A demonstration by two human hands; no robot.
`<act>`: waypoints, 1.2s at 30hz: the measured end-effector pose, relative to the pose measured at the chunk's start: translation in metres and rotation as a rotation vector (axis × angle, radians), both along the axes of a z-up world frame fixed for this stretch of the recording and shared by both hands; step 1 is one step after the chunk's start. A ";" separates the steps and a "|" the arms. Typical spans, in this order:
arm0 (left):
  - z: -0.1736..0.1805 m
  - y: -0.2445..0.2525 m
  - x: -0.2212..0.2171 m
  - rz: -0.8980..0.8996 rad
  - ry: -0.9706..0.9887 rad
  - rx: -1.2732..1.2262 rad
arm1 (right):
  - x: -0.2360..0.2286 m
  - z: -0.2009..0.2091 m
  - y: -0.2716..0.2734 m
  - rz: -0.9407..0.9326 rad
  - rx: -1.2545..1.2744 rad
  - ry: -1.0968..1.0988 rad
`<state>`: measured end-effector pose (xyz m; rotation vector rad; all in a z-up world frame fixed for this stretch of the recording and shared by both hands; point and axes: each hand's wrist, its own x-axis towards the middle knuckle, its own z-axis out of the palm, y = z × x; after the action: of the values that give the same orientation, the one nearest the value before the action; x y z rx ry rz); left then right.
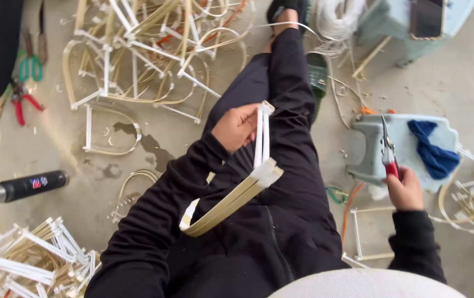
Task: The recorder is assembling or finishing curved bamboo/wood components for furniture, using a cutting tool and white binding material.
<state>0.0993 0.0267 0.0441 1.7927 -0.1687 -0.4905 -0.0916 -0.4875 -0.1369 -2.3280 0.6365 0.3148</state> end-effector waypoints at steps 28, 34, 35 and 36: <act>0.148 0.067 -0.079 0.151 -0.629 0.225 | 0.049 0.231 0.282 -0.063 1.124 -0.389; 0.189 0.094 -0.066 -0.422 -0.037 -0.364 | 0.037 0.211 0.282 -0.085 1.287 -0.263; 0.159 0.076 -0.066 -0.416 -0.051 -0.357 | 0.038 0.213 0.287 -0.069 1.292 -0.269; 0.128 0.057 -0.064 -0.440 -0.131 -0.305 | 0.039 0.214 0.292 -0.020 1.355 -0.247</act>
<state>0.0356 0.0836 0.1724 1.4852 -0.7027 -0.6203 -0.0528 -0.1960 0.0771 -1.0239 0.1728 0.2970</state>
